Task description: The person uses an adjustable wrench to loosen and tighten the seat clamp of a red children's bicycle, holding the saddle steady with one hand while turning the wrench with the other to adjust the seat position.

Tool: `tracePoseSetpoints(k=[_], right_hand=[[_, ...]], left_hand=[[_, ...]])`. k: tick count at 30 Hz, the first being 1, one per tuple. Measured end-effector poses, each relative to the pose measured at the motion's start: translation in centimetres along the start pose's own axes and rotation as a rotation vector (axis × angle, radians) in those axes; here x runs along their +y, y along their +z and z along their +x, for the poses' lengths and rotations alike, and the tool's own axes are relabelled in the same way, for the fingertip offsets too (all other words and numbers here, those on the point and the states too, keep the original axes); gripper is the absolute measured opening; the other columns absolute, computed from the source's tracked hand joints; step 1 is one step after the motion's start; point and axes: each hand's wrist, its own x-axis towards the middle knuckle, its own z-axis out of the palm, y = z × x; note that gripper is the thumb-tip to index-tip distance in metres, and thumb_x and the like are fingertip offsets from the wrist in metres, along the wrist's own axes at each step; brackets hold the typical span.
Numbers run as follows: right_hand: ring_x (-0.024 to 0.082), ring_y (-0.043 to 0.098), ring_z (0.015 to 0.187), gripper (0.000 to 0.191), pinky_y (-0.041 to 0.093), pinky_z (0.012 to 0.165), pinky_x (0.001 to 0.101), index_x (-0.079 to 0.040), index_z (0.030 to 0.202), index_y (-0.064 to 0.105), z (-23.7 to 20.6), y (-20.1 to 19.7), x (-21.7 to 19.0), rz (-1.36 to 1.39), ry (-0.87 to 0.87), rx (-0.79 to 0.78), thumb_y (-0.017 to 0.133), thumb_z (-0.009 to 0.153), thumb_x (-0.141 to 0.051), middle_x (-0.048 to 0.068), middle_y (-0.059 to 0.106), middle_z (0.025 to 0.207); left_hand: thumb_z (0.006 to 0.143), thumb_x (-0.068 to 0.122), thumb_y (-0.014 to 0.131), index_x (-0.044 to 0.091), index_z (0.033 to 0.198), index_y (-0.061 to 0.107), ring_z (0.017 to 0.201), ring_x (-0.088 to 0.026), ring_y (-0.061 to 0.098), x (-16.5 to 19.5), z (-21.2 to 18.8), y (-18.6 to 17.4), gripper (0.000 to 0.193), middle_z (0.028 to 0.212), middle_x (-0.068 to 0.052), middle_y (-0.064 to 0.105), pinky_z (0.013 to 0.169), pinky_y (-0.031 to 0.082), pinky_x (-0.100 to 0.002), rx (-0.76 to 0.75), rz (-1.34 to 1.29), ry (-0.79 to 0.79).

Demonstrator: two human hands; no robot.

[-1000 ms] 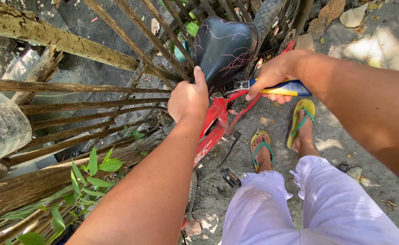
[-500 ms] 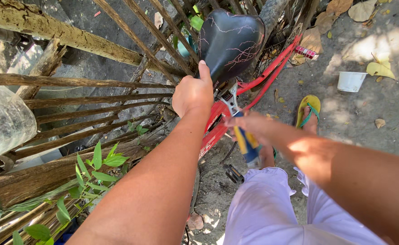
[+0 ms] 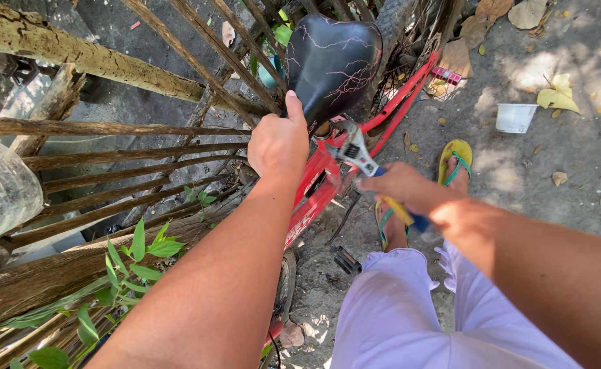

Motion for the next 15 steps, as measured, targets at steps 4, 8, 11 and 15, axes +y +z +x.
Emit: tracePoseSetpoints(k=[4,8,11,15], right_hand=[[0.021,0.071,0.061,0.047,0.057,0.061,0.0346,0.0,0.09,0.075,0.6,-6.2,-2.4,-0.445,-0.003,0.092,0.086,0.075,-0.044,0.012,0.076,0.076],[0.022,0.073,0.064,0.049,0.056,0.065,0.037,-0.002,0.079,0.079,0.0,-10.6,-7.1,-0.821,-0.168,0.175,0.08,0.078,-0.051,0.011,0.077,0.072],[0.022,0.075,0.072,0.048,0.058,0.069,0.0382,-0.005,0.084,0.081,0.7,-11.8,-11.9,-1.09,-0.08,0.177,0.082,0.078,-0.052,0.006,0.077,0.075],[0.023,0.076,0.071,0.047,0.061,0.069,0.0383,-0.004,0.086,0.08,1.0,-11.1,-14.8,-1.197,-0.184,0.079,0.083,0.077,-0.05,0.006,0.077,0.075]], left_hand=[[0.095,0.069,0.032,0.006,0.103,0.078,0.107,-0.038,0.071,0.3,0.3,0.1,0.079,0.11,-0.021,0.074,0.094,0.053,-0.048,-0.022,0.026,-0.025],[0.095,0.069,0.031,0.007,0.106,0.078,0.109,-0.038,0.07,0.2,0.3,0.1,0.079,0.111,-0.021,0.074,0.095,0.053,-0.048,-0.04,0.024,-0.025],[0.096,0.069,0.03,0.008,0.107,0.078,0.11,-0.038,0.07,0.4,0.4,0.0,0.078,0.112,-0.021,0.074,0.094,0.053,-0.048,-0.05,0.046,-0.033],[0.096,0.069,0.032,0.008,0.107,0.079,0.109,-0.038,0.069,0.5,0.3,-0.1,0.078,0.113,-0.021,0.073,0.095,0.052,-0.048,-0.038,0.038,-0.044]])
